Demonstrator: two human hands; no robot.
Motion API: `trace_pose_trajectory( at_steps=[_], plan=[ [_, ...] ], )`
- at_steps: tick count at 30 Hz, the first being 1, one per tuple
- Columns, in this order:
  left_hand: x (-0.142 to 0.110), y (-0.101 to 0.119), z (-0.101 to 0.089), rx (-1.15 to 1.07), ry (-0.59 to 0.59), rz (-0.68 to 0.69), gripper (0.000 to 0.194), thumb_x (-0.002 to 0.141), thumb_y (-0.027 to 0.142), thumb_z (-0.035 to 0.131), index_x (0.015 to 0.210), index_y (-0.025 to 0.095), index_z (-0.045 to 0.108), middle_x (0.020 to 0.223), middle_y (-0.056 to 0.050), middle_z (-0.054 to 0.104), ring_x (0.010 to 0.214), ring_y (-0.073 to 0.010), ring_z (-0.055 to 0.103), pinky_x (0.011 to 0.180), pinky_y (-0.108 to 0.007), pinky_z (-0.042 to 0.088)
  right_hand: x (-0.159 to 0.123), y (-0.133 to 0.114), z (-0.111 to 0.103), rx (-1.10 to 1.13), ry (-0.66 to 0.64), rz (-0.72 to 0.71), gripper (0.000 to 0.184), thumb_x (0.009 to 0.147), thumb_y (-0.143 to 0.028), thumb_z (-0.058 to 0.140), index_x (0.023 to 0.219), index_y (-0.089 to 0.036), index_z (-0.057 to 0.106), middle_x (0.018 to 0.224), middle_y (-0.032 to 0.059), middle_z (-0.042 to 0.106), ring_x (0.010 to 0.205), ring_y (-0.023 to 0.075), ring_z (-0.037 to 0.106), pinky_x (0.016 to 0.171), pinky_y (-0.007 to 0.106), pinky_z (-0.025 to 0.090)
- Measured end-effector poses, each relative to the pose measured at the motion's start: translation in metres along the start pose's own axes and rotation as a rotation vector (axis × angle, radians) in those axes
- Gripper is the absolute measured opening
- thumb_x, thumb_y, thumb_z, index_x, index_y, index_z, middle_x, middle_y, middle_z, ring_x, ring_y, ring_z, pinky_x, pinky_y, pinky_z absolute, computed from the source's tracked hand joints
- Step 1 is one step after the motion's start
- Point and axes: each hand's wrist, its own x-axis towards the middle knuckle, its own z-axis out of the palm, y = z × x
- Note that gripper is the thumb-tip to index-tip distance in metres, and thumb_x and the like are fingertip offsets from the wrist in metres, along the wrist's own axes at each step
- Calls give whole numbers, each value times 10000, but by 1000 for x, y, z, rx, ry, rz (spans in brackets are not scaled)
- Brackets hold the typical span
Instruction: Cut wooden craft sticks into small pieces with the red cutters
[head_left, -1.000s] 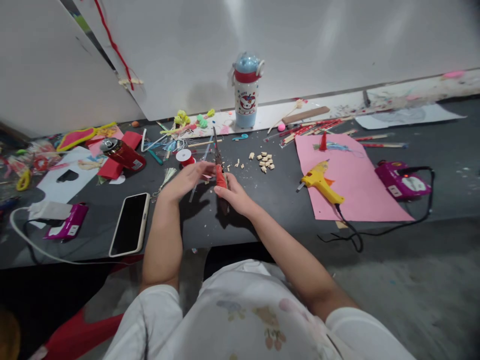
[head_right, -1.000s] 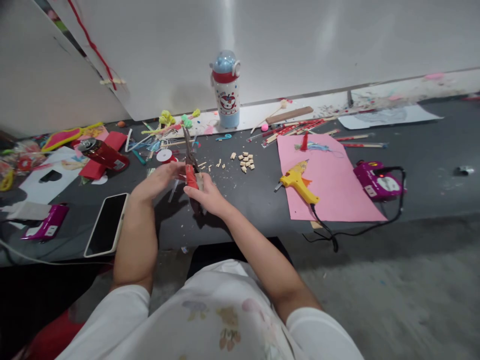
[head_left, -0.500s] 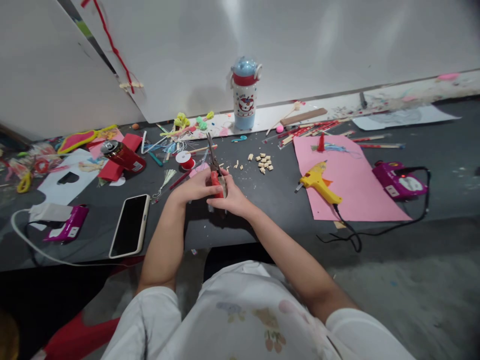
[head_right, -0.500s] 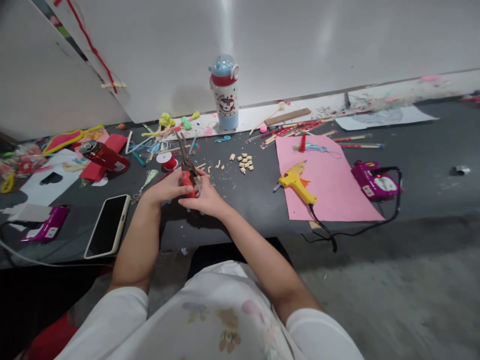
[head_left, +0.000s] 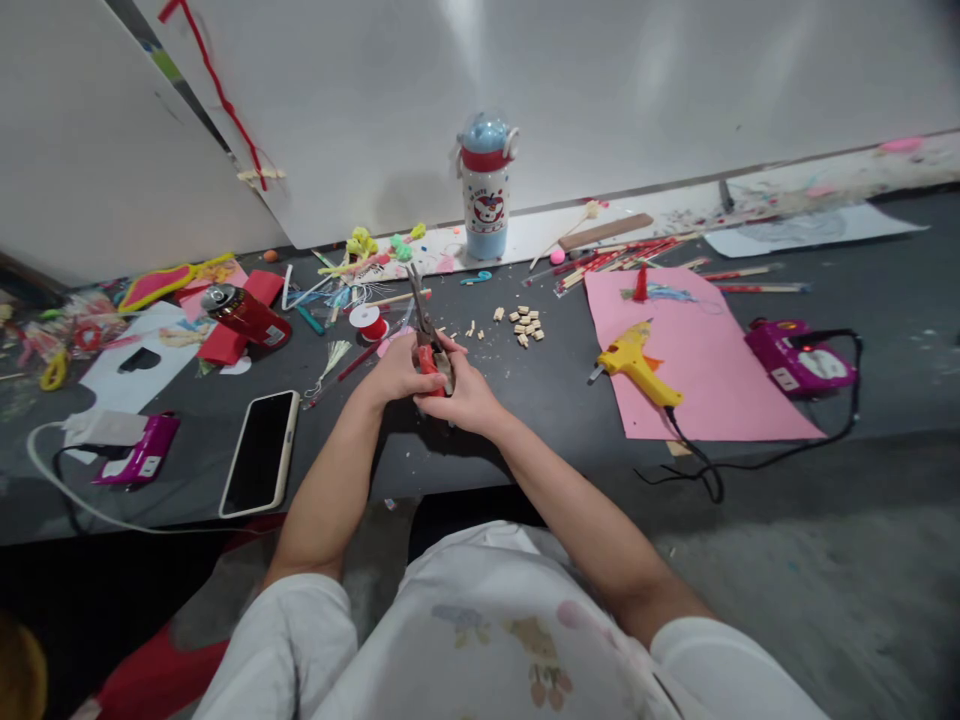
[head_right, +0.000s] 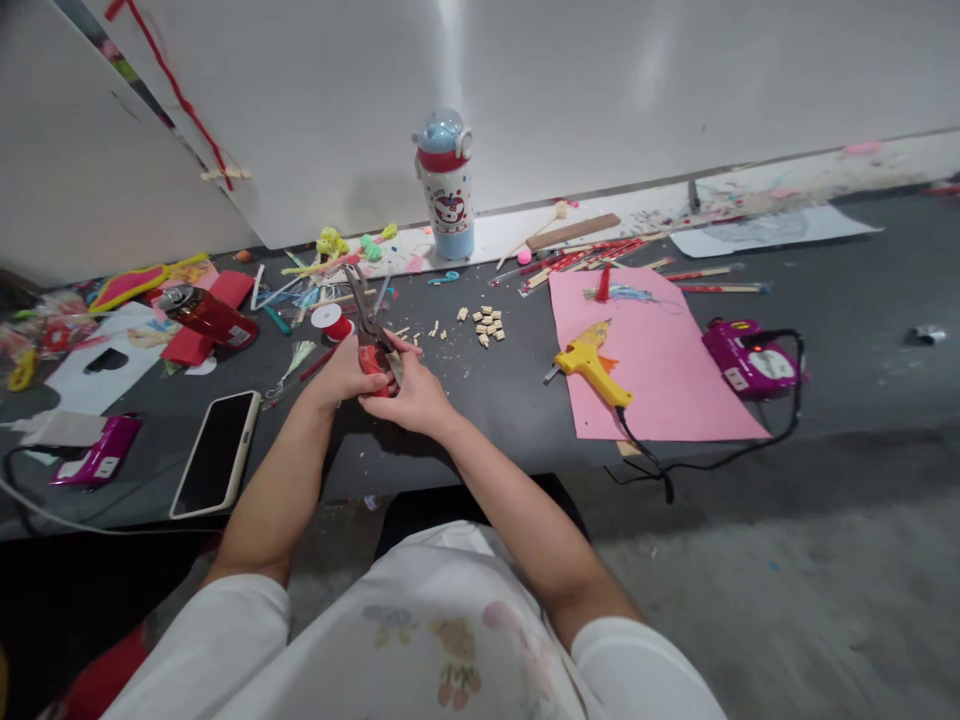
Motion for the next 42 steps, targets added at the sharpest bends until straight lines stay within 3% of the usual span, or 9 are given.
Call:
trace_pose_trajectory(
  at_steps=[12,18,22,25,27,29,34,38,42],
  plan=[
    [0,0,1,-13,26,-3,584,593,510,762,1044,156,647,1017,-141,701,898,-257,673,794,-378,536,3,1,3,92,9,-28,763,639,-390,718,1289,-185,375,1113,93,610,955,229,636,853,395,505],
    [1,6,1,-84,36,-40,846,549,741,684,1147,150,588,1025,-159,695,917,-273,677,785,-384,547,4,-4,6,253,57,-1,778,597,-387,743,1227,-165,344,1004,57,572,896,196,602,840,385,497],
    [2,-4,-11,-102,326,-41,719,697,798,477,1025,176,623,909,-114,706,808,-213,688,686,-324,547,7,1,5,282,77,16,627,680,-501,674,1136,-184,382,946,32,547,889,179,564,875,378,466],
    [2,-9,-22,-22,642,-68,452,825,605,478,947,190,608,796,-46,679,647,-135,638,586,-271,505,15,10,7,339,76,82,348,851,-464,432,1091,-214,410,925,20,543,856,158,546,859,358,461],
    [-1,-7,-27,176,886,4,302,835,454,534,959,185,591,826,-28,658,681,-119,612,601,-266,485,19,15,8,318,48,161,277,845,-361,398,1084,-221,408,881,11,532,781,153,526,818,350,464],
    [-6,-1,-30,476,1031,142,244,832,356,553,989,175,599,945,-47,644,860,-145,606,733,-305,488,19,17,9,251,43,76,285,812,-297,426,1088,-228,407,953,22,534,858,161,520,861,348,445],
    [-15,10,-32,852,825,315,241,832,355,570,1024,231,645,1063,-79,647,1079,-233,564,1006,-420,376,9,12,6,141,8,-42,300,812,-321,424,1091,-212,394,985,44,540,929,194,514,907,387,411],
    [-17,4,-35,862,693,287,225,853,360,559,1013,232,651,981,-82,669,994,-234,590,943,-399,396,4,6,5,105,-25,-50,295,817,-337,423,1083,-214,396,944,31,541,908,194,523,875,367,411],
    [-19,1,-36,855,693,284,193,879,338,531,944,222,672,876,-74,683,873,-202,617,820,-331,435,0,0,3,81,-63,-48,290,814,-348,426,1064,-205,393,875,15,518,843,185,509,825,353,405]
  ],
)
